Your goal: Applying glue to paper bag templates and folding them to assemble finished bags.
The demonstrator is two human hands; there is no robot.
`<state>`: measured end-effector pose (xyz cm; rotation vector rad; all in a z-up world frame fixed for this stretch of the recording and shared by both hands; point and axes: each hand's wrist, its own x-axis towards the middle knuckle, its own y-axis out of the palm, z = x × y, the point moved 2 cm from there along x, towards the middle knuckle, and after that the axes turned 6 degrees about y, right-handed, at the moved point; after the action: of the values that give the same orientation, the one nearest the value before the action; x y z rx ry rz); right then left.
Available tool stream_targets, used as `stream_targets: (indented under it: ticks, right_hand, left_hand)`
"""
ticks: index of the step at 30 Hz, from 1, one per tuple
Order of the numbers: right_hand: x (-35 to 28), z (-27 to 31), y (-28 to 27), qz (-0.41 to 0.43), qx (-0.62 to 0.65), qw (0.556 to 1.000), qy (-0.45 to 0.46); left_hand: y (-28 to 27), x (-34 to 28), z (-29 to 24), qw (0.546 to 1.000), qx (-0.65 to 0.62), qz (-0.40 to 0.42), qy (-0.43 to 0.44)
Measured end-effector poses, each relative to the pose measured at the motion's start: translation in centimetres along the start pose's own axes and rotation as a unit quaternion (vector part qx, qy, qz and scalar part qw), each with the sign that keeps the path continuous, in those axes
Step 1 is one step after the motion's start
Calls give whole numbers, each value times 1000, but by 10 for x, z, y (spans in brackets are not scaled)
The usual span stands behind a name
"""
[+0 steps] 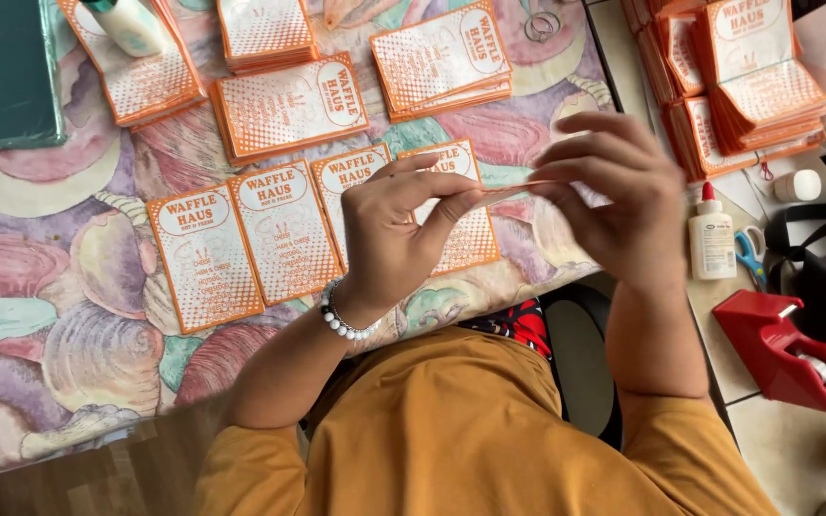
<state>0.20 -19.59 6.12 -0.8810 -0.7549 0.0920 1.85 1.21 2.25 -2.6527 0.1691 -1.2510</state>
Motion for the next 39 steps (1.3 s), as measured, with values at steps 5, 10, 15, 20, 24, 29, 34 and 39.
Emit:
stream_targets:
  ticks: [5, 10, 15, 20, 24, 29, 34, 39]
  right_hand:
    - [-20, -28, -5, -70, 180, 975, 107]
    - [-41, -45, 42, -86, 344, 918, 176]
    - [-26, -18, 27, -26, 241, 958, 155]
    - [-14, 3, 14, 17, 88, 993, 73]
    - [-63, -34, -13, 15, 70, 977, 201]
    - [-99, -75, 20, -241, 359, 874, 221]
    - [-96, -70, 25, -312, 358, 847, 237]
    - [-95, -71, 23, -315, 343, 857, 220]
  left_hand:
    - [-5, -12, 13, 969, -108, -91, -203]
    - [11, -53, 67, 905, -292, -165, -263]
    - [-8, -21, 41, 964, -198, -82, -159]
    - [17, -4, 17, 996, -42, 9, -84]
    - [20, -18, 22, 976, -127, -44, -174]
    - [21, -31, 33, 925, -250, -163, -234]
    - [14, -32, 34, 926, -243, -146, -248]
    - [5, -31, 33, 930, -224, -138, -256]
